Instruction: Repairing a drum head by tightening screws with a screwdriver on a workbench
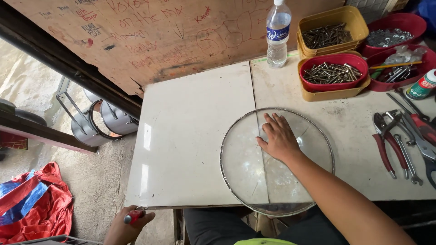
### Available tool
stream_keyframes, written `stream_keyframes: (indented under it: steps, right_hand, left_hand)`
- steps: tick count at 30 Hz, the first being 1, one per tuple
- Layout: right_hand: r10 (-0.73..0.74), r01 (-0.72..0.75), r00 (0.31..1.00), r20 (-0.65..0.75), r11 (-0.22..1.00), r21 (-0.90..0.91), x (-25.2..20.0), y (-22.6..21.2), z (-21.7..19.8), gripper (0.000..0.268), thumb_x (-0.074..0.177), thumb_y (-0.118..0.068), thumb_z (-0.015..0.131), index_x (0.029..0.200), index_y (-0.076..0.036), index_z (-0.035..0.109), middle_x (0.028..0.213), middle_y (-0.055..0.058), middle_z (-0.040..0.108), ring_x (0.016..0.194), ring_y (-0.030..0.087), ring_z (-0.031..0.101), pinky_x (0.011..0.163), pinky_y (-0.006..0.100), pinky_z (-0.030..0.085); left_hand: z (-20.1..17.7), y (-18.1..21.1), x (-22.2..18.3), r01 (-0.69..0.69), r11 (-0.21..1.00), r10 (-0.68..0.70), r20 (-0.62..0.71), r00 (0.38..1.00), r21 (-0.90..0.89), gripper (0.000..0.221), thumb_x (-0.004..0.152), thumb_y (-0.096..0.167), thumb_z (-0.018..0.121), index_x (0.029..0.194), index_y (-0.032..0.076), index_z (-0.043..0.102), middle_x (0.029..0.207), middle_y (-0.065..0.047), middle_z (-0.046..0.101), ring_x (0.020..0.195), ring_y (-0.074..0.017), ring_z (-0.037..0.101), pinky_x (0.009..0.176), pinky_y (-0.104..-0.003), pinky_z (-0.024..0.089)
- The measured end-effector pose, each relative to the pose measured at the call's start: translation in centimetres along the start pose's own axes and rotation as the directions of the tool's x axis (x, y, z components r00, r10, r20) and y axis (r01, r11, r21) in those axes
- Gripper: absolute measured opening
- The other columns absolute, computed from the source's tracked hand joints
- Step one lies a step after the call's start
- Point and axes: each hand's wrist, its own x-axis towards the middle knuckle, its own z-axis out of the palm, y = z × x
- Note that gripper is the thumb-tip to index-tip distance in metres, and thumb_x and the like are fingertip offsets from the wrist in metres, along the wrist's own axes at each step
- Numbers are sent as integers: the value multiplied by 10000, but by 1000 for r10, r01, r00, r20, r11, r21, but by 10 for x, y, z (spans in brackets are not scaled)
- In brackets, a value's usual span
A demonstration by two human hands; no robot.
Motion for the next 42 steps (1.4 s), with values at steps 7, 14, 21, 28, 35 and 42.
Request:
stream_keyframes:
  steps: [7, 14, 21, 28, 35, 42]
  right_hand:
    - [128, -127, 990, -51, 992, 11, -23, -5, -27, 420, 884, -464, 676, 1041, -76, 635, 1500, 191, 529, 1410, 446, 455, 1179, 559, 332]
    - [288, -283, 955, 73, 956, -72, -34, 4, -23, 597, 861, -566, 619, 1269, -131, 588, 1550, 164, 475, 1466, 417, 401, 1194, 582, 301]
    - [258, -258, 966, -10, 962, -85, -36, 5, -16, 607, 810, -549, 665, 1253, -139, 604, 1464, 161, 578, 1400, 430, 504, 1153, 597, 382]
    - [215, -218, 976, -35, 971, -94, -33, 8, -24, 624, 781, -551, 689, 1239, -132, 627, 1446, 155, 597, 1392, 426, 512, 1154, 584, 388]
    - [217, -218, 976, -28, 972, -88, -33, 8, -25, 642, 790, -578, 669, 1249, -131, 633, 1449, 140, 593, 1401, 416, 503, 1166, 578, 375]
    - [232, -233, 973, -20, 970, -74, -34, 7, -24, 654, 800, -591, 657, 1262, -129, 627, 1462, 138, 579, 1408, 409, 493, 1177, 579, 363]
  left_hand:
    - [10, 26, 29, -231, 970, 238, -113, 965, 76, 190, 794, 267, 725, 759, 92, 657, 710, -25, 743, 636, -139, 672, 603, -279, 558]
    - [35, 200, 24, -565, 630, 448, -346, 824, -532, 232, 974, 124, 626, 1140, -36, 645, 915, -220, 700, 775, -300, 653, 688, -381, 541]
    - [98, 345, 42, -910, 32, 956, -278, -92, 414, 172, 986, 269, 487, 1048, 126, 560, 823, -41, 579, 832, -261, 623, 804, -379, 456]
    - [103, 391, 44, -873, 64, 983, -184, -29, 483, 83, 968, 127, 500, 955, 130, 582, 792, -16, 615, 808, -244, 653, 799, -366, 482]
    - [98, 390, 44, -912, 79, 992, -121, 33, 402, 66, 921, 68, 519, 944, 123, 548, 805, -42, 605, 818, -274, 637, 820, -384, 468]
    - [101, 395, 52, -916, 81, 993, -116, 38, 394, 79, 901, 65, 548, 953, 123, 533, 810, -49, 612, 839, -288, 654, 847, -401, 483]
